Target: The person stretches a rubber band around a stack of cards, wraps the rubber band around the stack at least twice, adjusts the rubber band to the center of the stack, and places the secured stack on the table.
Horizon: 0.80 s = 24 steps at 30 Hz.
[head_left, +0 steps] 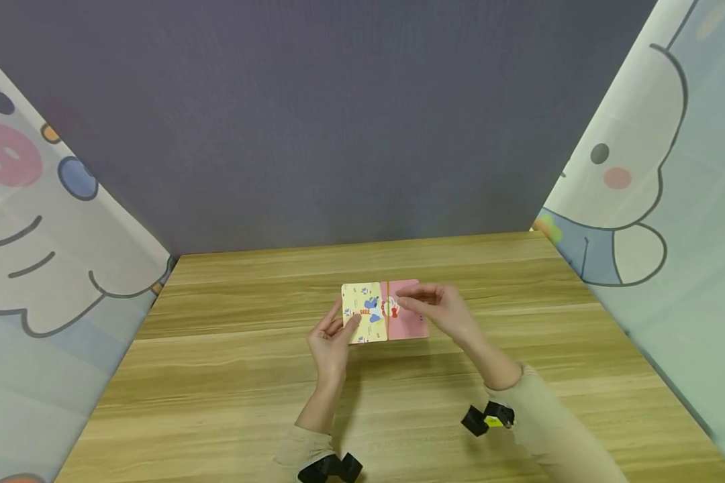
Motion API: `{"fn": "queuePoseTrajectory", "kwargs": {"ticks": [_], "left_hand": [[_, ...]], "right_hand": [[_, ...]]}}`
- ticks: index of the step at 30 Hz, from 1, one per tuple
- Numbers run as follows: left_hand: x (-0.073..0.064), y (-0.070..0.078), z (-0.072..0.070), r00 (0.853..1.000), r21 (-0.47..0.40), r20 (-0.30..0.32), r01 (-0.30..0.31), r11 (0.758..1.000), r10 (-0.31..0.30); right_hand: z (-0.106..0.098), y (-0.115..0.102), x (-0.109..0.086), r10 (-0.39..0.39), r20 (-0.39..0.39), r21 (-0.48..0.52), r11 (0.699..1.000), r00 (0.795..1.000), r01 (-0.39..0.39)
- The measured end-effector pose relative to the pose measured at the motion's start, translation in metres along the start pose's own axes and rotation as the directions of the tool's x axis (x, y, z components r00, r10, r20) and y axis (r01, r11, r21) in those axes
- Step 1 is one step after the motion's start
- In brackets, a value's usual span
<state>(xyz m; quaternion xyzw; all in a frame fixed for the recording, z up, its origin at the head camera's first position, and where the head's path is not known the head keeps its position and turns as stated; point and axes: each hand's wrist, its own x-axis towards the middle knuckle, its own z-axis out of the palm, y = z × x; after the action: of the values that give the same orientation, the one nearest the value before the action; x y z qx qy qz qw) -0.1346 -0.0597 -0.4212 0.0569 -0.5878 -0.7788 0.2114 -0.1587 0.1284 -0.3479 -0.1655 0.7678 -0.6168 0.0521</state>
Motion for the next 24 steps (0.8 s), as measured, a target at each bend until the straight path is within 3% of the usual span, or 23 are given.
{"fn": "queuePoseTrajectory", "kwargs": {"ticks": [11, 20, 24], "left_hand": [[-0.003, 0.002, 0.0, 0.999, -0.008, 0.032, 0.032, 0.999, -0.032], [-0.002, 0.003, 0.0, 0.998, -0.011, 0.05, 0.035, 0.999, -0.034], [-0.003, 0.003, 0.001, 0.998, -0.018, 0.047, 0.03, 0.999, -0.029]], "right_hand": [[-0.013, -0.004, 0.035, -0.066, 0.036, -0.231, 0.97, 0.997, 0.072], [-0.016, 0.008, 0.057, -0.165, 0.114, -0.264, 0.945, 0.98, 0.19], [-0.019, 0.014, 0.064, -0.134, 0.149, -0.28, 0.945, 0.98, 0.172]]}}
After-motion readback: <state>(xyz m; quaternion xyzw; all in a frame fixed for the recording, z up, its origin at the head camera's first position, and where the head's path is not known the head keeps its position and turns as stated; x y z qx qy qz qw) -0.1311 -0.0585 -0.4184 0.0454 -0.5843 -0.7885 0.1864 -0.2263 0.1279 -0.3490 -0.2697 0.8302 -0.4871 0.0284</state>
